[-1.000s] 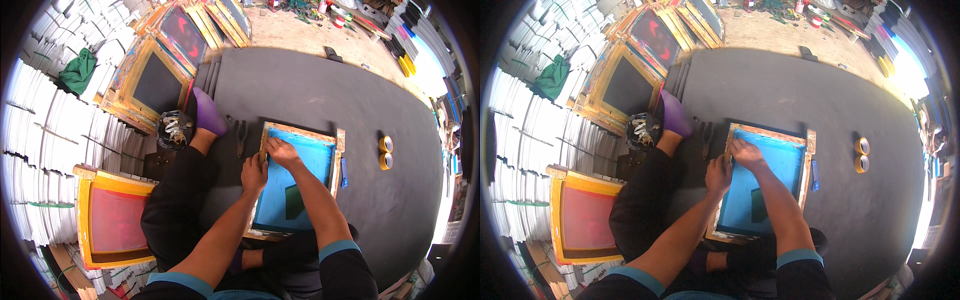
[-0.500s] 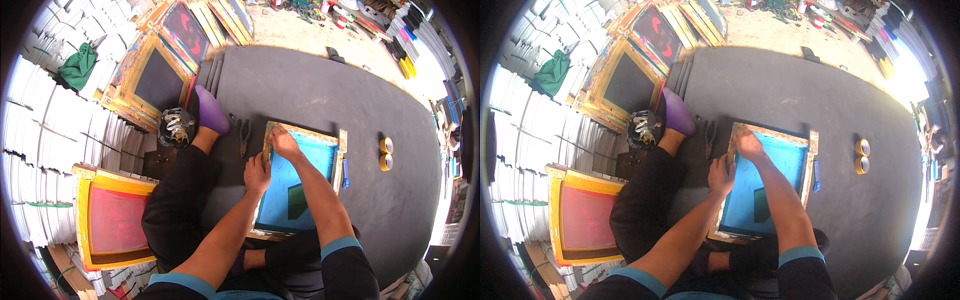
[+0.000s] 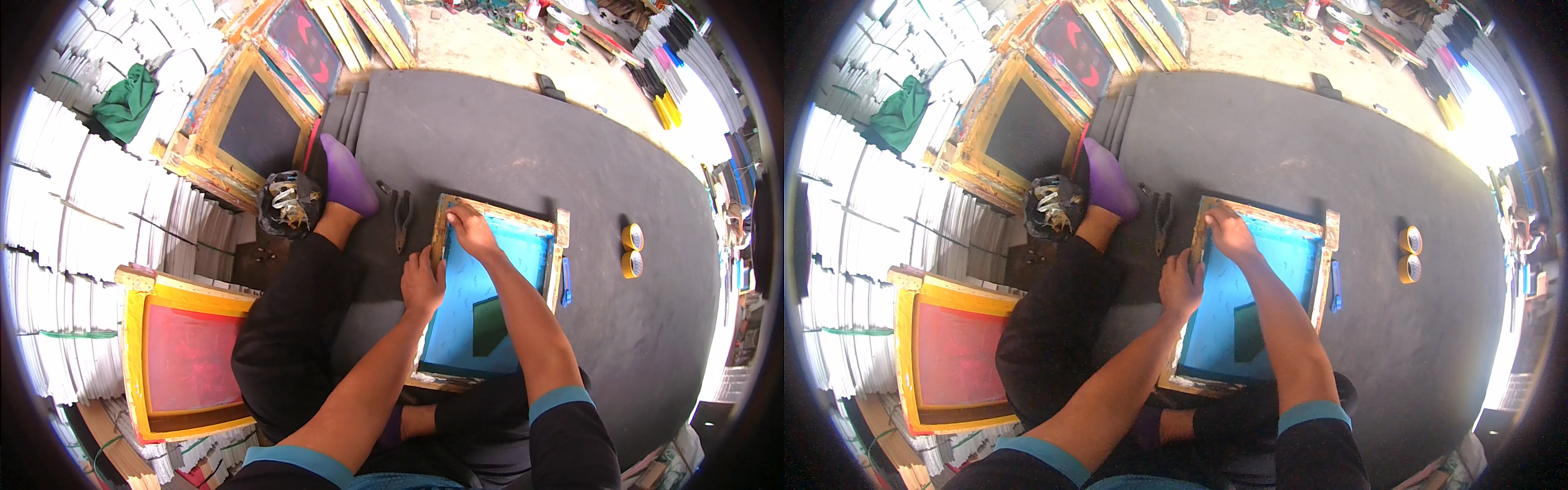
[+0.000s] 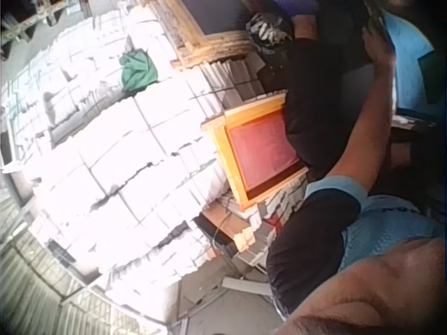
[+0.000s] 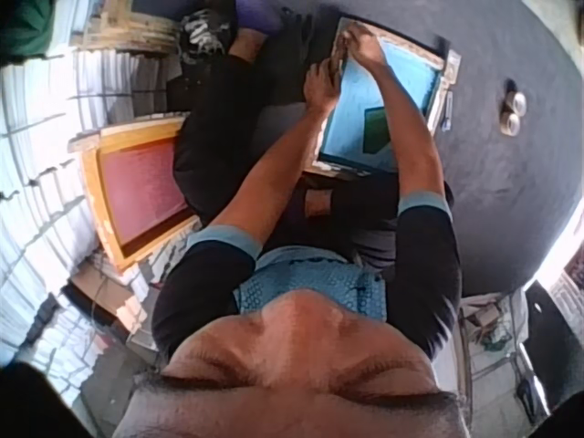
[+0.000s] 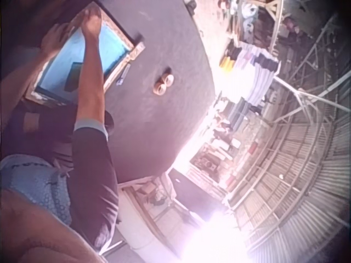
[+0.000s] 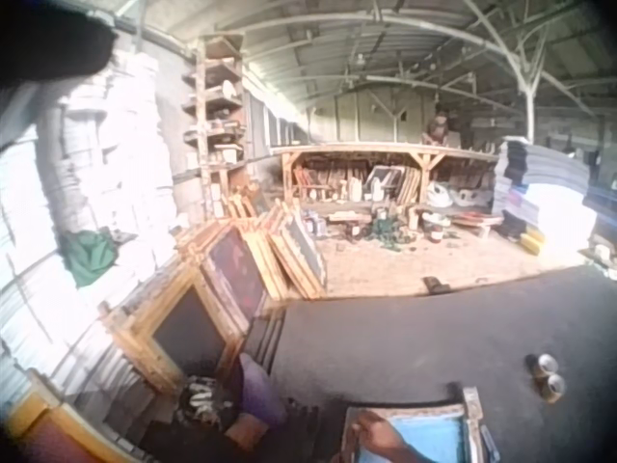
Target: The person sits on the floor and uses a small knife to scrape and clean the edges of a screen-printing frame. They repeatedly remove dried material from the frame's border and mesh area, then place the tool down and continue scraping.
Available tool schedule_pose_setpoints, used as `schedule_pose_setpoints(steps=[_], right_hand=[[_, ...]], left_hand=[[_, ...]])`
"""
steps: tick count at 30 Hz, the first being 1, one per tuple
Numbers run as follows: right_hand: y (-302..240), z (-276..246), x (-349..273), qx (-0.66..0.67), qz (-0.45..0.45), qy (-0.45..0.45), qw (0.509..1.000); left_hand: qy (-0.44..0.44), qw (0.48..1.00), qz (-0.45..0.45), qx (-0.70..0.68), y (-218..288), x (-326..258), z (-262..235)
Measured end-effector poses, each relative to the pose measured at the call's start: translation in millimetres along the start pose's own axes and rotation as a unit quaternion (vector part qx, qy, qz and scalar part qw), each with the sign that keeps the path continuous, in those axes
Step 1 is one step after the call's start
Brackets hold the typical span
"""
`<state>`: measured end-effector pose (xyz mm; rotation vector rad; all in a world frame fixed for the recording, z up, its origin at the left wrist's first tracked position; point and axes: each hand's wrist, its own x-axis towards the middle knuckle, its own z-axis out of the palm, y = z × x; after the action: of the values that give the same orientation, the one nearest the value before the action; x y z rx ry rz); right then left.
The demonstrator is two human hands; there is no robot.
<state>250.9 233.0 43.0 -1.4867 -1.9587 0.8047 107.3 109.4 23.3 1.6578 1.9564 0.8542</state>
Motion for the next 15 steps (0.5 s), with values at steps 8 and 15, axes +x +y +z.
schedule_pose_setpoints(steps=[8, 15], right_hand=[[2, 4, -20, -0.089, -0.052, 0.021, 0.994], [2, 10, -14, -0.066, -0.06, 0.062, 0.994]], left_hand=[[-0.008, 1.0, -0.005, 0.008, 5, 0, -2], [-0.016, 1.0, -0.017, 0.012, 3, 0, -3]])
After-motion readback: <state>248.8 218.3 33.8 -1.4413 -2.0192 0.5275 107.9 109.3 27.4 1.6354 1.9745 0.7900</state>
